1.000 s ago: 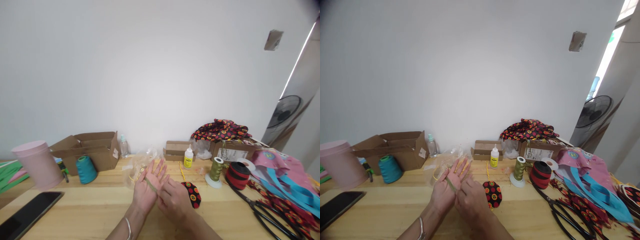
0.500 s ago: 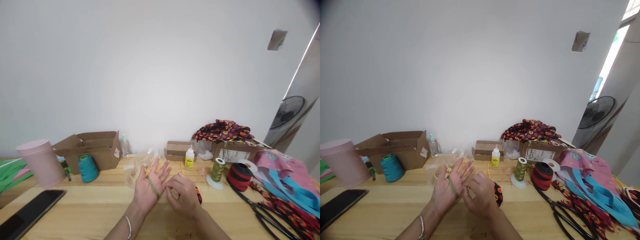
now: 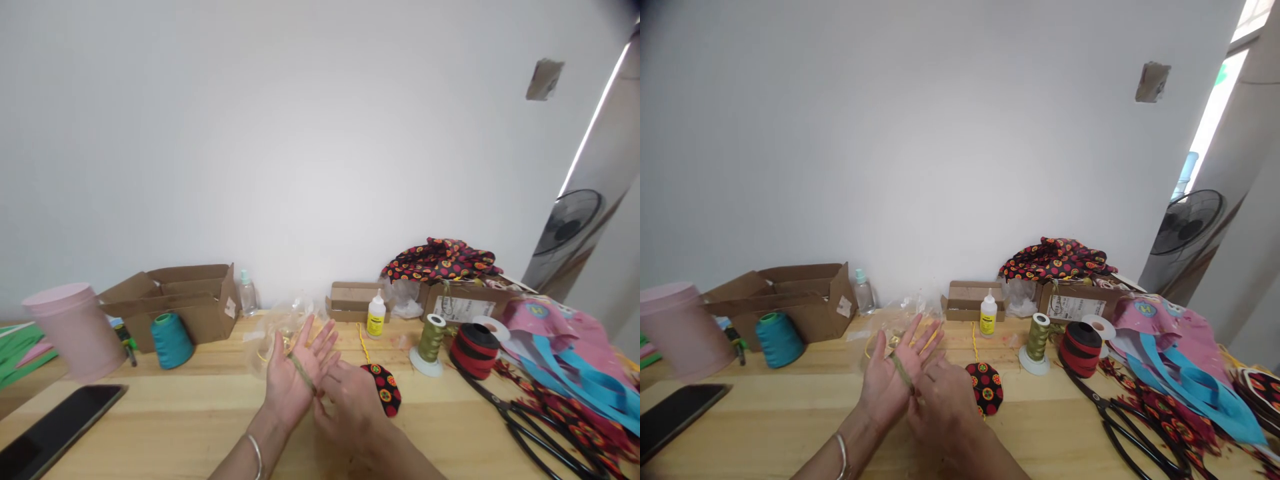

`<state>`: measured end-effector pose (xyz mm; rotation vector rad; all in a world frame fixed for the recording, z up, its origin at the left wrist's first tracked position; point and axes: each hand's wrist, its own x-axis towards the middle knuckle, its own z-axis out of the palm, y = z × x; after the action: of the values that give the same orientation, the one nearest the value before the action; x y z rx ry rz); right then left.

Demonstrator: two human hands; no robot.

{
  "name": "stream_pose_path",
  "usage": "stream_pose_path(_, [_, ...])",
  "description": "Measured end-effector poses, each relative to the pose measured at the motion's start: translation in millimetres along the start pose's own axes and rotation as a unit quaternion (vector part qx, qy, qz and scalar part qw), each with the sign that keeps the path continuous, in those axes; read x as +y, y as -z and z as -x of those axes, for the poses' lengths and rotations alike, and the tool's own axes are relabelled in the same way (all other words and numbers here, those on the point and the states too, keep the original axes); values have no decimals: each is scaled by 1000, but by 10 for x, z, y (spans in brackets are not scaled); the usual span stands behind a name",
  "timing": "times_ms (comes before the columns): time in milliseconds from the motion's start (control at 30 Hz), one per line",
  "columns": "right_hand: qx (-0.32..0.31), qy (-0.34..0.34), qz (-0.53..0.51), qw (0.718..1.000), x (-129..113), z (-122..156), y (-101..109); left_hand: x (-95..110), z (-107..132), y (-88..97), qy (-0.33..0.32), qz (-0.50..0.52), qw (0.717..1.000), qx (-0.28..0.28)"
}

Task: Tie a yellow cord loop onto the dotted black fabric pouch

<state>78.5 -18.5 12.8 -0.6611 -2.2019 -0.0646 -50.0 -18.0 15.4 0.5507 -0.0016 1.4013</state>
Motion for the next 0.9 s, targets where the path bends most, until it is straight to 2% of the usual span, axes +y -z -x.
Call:
stream_pose_path(267, [22,16,37,999,-44,-7,-13,-10,19,-45,-6,3,1000,9])
stream_pose_path(767, [50,44,47,997,-37,-9,-37,0,9,49,-21,18,999,-21])
stream_pose_path(900, [39,32,17,999,-51,-27,12,12,6,75,-17,24,999,-27])
